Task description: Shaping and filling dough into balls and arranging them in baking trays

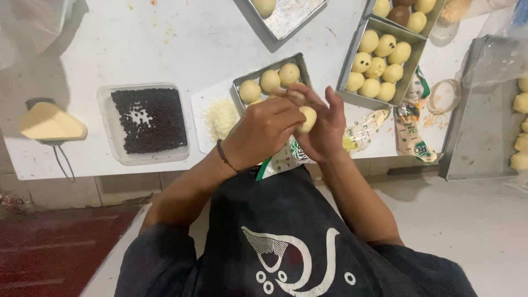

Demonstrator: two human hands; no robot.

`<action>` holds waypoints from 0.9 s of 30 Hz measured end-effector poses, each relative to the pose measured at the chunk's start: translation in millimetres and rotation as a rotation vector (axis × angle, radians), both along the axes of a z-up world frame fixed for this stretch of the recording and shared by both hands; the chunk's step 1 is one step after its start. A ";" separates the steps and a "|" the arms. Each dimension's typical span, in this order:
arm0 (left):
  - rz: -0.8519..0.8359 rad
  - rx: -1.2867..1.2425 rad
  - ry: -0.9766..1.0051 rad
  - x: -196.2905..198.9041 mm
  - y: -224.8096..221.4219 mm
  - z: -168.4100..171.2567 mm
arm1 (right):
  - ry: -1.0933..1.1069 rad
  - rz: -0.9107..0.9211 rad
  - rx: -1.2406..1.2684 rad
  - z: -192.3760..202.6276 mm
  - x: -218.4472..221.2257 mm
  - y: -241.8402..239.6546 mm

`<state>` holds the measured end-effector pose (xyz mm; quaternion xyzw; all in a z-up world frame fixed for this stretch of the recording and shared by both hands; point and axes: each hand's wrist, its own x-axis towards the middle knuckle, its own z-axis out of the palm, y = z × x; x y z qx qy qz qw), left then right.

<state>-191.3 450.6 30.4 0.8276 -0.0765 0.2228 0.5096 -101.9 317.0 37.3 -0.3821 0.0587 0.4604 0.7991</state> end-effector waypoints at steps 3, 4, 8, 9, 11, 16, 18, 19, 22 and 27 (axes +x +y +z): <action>0.011 -0.001 0.045 6.9 -3.2 -12.2 | 0.102 -0.098 0.058 5.4 -7.2 14.3; 0.010 -0.007 0.048 6.1 -0.3 -13.4 | 0.104 -0.099 0.051 9.6 -6.3 16.2; -0.024 -0.004 0.060 5.1 16.4 -15.6 | 0.218 0.017 0.051 -16.0 2.2 7.8; -0.039 -0.004 0.043 4.2 21.9 -15.5 | 0.121 0.092 -0.016 -33.0 4.3 1.5; -0.006 -0.053 0.083 2.3 24.6 -22.7 | 0.047 0.061 -0.046 -29.5 6.4 14.1; 0.057 -0.084 0.092 15.9 34.5 -24.1 | 0.134 0.035 -0.039 -44.4 12.0 26.4; 0.036 -0.121 0.061 15.1 52.4 -5.0 | 0.223 0.046 -0.100 -55.8 22.2 24.7; 0.037 -0.119 0.059 15.1 50.4 -23.4 | 0.221 0.047 -0.098 -61.2 22.3 24.6; 0.018 -0.127 0.064 16.6 57.7 -64.2 | 0.109 0.251 -0.300 -61.5 37.7 42.0; 0.453 -0.375 0.204 -9.5 95.8 -36.1 | -0.842 0.824 -0.757 62.9 86.7 125.1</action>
